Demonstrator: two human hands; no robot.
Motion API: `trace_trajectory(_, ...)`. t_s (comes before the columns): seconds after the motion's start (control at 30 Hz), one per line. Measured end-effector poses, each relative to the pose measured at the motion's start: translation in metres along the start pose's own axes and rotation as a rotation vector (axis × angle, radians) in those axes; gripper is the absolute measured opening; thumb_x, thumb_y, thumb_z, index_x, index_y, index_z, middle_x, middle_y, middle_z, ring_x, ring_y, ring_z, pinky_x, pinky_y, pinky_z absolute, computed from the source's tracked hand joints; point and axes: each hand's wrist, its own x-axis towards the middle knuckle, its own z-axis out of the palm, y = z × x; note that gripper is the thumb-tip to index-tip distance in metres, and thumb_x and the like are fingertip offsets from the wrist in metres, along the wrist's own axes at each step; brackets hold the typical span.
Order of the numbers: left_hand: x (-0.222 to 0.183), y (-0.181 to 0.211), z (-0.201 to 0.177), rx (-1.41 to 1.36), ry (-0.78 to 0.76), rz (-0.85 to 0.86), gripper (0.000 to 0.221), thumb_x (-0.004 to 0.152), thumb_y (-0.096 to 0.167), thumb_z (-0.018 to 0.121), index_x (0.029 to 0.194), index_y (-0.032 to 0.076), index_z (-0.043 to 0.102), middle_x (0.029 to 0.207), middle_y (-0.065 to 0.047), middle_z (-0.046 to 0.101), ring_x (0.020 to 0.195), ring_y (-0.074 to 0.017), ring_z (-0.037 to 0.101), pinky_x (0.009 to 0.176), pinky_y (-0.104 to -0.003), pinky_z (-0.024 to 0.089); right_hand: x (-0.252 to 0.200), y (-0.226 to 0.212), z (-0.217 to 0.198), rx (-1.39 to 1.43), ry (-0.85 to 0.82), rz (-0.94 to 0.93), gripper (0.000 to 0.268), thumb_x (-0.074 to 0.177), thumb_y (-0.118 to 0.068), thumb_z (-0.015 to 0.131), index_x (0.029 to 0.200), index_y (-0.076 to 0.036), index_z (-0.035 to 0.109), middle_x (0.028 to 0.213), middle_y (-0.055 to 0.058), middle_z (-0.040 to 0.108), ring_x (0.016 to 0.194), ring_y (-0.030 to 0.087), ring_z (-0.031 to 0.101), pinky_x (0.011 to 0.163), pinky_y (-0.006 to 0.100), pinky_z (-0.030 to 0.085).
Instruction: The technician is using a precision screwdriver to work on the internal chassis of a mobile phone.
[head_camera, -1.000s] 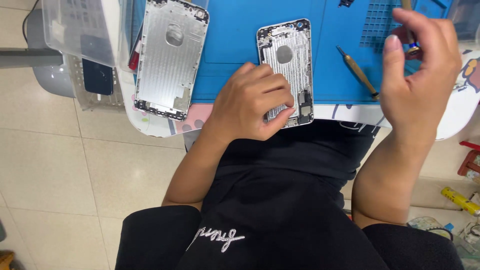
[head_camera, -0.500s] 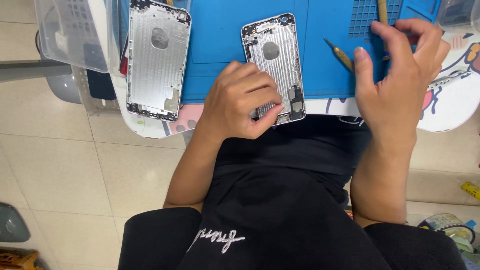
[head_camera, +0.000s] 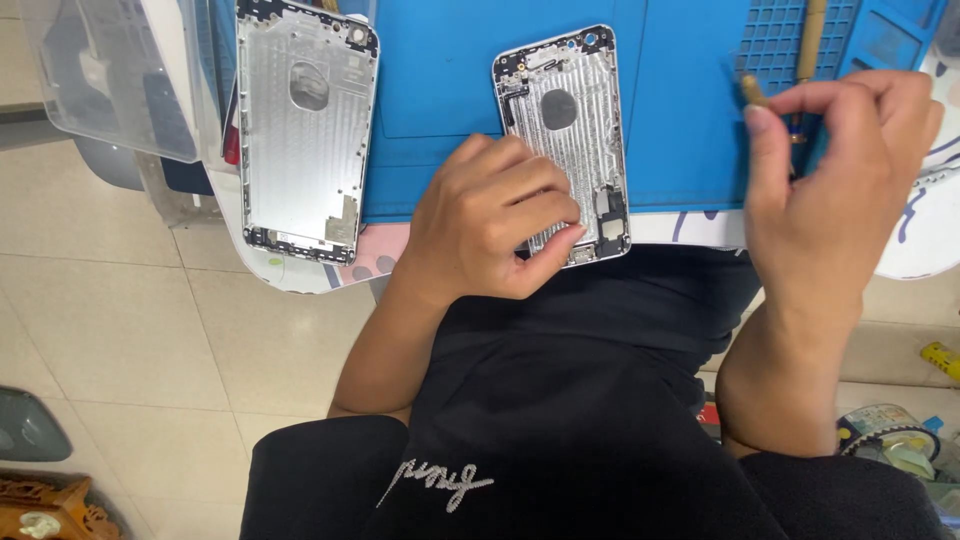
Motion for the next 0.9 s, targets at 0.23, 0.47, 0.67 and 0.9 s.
trace_trajectory(0.23, 0.003, -0.002, -0.001, 0.029, 0.023, -0.053, 0.012, 0.089, 0.014, 0.081, 0.098, 0.011, 0.074, 0.093, 0.001, 0.068, 0.086, -0.0168, 0.061, 0.076, -0.035, 0.041, 0.014, -0.015, 0.011, 0.024, 0.006, -0.039, 0.012, 0.106, -0.008, 0.068, 0.113, -0.003, 0.059, 0.125, 0.013, 0.048, 0.118, 0.027, 0.048, 0.103, 0.037, 0.039)
trace_trajectory(0.47, 0.004, -0.004, -0.002, 0.05, -0.021, -0.139, 0.015, 0.096, 0.014, 0.077, 0.11, 0.009, 0.073, 0.094, -0.001, 0.068, 0.084, -0.0179, 0.061, 0.078, -0.035, 0.043, 0.038, -0.028, 0.017, -0.092, -0.019, -0.122, 0.016, 0.112, -0.011, 0.074, 0.116, -0.002, 0.06, 0.121, 0.015, 0.05, 0.119, 0.029, 0.05, 0.104, 0.039, 0.04)
trace_trajectory(0.67, 0.003, -0.006, 0.003, 0.015, -0.024, -0.141, 0.015, 0.097, 0.016, 0.078, 0.109, 0.011, 0.072, 0.093, 0.002, 0.069, 0.082, -0.0153, 0.062, 0.074, -0.034, 0.04, 0.032, -0.003, 0.025, 0.323, -0.032, 0.0, 0.017, 0.115, -0.011, 0.055, 0.124, 0.003, 0.048, 0.121, 0.014, 0.061, 0.112, 0.021, 0.064, 0.1, 0.027, 0.05)
trace_trajectory(0.9, 0.001, -0.004, 0.001, 0.091, 0.001, -0.166, 0.015, 0.098, 0.018, 0.078, 0.11, 0.013, 0.071, 0.108, 0.001, 0.065, 0.095, -0.0174, 0.062, 0.089, -0.037, 0.042, 0.037, 0.0, 0.027, 0.389, -0.072, 0.117, 0.017, 0.121, -0.009, 0.044, 0.133, 0.003, 0.046, 0.111, 0.01, 0.061, 0.097, 0.013, 0.062, 0.089, 0.02, 0.047)
